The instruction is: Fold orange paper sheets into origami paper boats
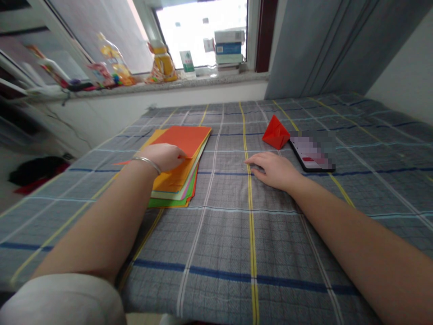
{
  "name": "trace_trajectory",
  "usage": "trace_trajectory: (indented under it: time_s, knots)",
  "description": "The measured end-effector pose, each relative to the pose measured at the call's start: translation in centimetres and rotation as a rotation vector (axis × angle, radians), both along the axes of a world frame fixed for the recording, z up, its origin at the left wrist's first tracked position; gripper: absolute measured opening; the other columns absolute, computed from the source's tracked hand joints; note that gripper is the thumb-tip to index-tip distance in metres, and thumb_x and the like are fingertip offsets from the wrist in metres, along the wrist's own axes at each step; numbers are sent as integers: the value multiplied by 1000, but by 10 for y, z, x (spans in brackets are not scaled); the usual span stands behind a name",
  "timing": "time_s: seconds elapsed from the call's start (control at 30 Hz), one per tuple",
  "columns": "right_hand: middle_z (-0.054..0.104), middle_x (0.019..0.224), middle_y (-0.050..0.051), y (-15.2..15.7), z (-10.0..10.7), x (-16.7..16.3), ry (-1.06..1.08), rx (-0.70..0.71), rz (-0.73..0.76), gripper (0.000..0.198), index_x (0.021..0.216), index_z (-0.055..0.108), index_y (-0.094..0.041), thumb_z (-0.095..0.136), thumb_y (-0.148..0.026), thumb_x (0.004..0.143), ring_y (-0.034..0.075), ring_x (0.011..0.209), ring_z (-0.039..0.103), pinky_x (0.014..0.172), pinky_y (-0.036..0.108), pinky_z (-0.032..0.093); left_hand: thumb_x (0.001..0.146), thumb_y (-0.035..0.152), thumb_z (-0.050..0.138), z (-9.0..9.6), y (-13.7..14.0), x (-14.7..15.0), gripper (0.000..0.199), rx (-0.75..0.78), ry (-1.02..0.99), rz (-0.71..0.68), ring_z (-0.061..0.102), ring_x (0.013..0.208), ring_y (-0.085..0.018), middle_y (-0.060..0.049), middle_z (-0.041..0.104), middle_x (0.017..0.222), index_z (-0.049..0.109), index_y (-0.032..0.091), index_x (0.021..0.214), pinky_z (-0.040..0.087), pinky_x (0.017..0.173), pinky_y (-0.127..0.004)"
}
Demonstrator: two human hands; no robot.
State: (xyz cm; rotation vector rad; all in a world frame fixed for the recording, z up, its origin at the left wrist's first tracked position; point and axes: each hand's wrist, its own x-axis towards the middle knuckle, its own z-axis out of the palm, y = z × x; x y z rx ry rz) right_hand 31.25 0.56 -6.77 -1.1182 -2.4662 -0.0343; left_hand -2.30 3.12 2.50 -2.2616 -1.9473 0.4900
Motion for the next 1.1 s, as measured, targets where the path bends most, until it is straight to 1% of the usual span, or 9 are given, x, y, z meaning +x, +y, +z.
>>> trace_trajectory:
  time_s: [0.13, 0.3, 0.43, 0.53, 0.63, 0.77, 0.93, 1.03, 1.1]
  knots:
    - [73, 120, 8, 0, 0, 0, -11, 4, 6, 30, 120, 69, -21, 52, -25, 95, 27, 112, 66, 97, 46, 54, 88, 22, 54, 1, -9, 11, 36, 37, 33, -14, 68, 111, -33, -16, 73, 119, 76, 18, 116, 53, 89, -37]
    - [74, 119, 8, 3, -3, 1, -13, 14, 26, 28, 114, 72, -20, 51, -27, 96, 27, 111, 67, 98, 47, 54, 82, 40, 70, -7, 4, 5, 39, 21, -141, -24, 70, 102, -26, -8, 76, 112, 76, 24, 117, 53, 86, -29]
    - [74, 118, 8, 5, -6, 3, 2, 12, 36, 27, 110, 74, -21, 52, -28, 96, 26, 110, 67, 98, 46, 54, 81, 41, 68, -12, 17, -9, 37, -37, -228, -38, 69, 97, -22, -5, 76, 112, 76, 25, 114, 53, 82, -26]
    - [74, 118, 8, 7, -7, 4, 15, 7, 37, 27, 110, 74, -22, 53, -29, 95, 26, 110, 67, 98, 47, 54, 85, 34, 57, -12, 20, -13, 30, -67, -211, -50, 69, 92, -20, -3, 78, 105, 79, 24, 104, 51, 79, -25]
    - [75, 118, 8, 7, -7, 5, 19, -2, 37, 26, 109, 75, -23, 54, -29, 95, 27, 110, 67, 98, 47, 54, 86, 34, 52, -11, 20, -10, 32, -58, -175, -9, 69, 85, -19, -6, 78, 97, 79, 20, 97, 50, 75, -25]
    - [74, 118, 8, 6, -6, 4, 12, -12, 24, 27, 109, 76, -23, 54, -30, 95, 27, 111, 67, 97, 49, 54, 84, 35, 54, -12, 20, -9, 31, -42, -176, 37, 70, 83, -20, -8, 77, 92, 79, 18, 92, 50, 71, -24]
    - [74, 118, 6, 5, -5, 4, 3, -18, 17, 25, 108, 76, -25, 55, -29, 94, 26, 111, 67, 98, 48, 54, 78, 38, 66, -12, 23, -15, 19, -118, -359, 106, 71, 80, -22, -6, 76, 82, 74, 20, 80, 53, 67, -26]
    - [74, 118, 7, 6, -6, 4, 6, -16, 22, 25, 107, 76, -24, 55, -28, 94, 27, 111, 67, 98, 48, 54, 80, 40, 68, -14, 21, -18, 21, -213, -515, 206, 72, 77, -20, -6, 75, 78, 69, 20, 74, 56, 66, -25]
    - [75, 118, 7, 7, -6, 5, 12, -21, 27, 25, 106, 76, -23, 55, -28, 94, 27, 111, 67, 98, 49, 54, 81, 42, 69, -17, 20, -20, 22, -252, -611, 234, 72, 77, -18, -6, 75, 80, 67, 20, 76, 58, 67, -25]
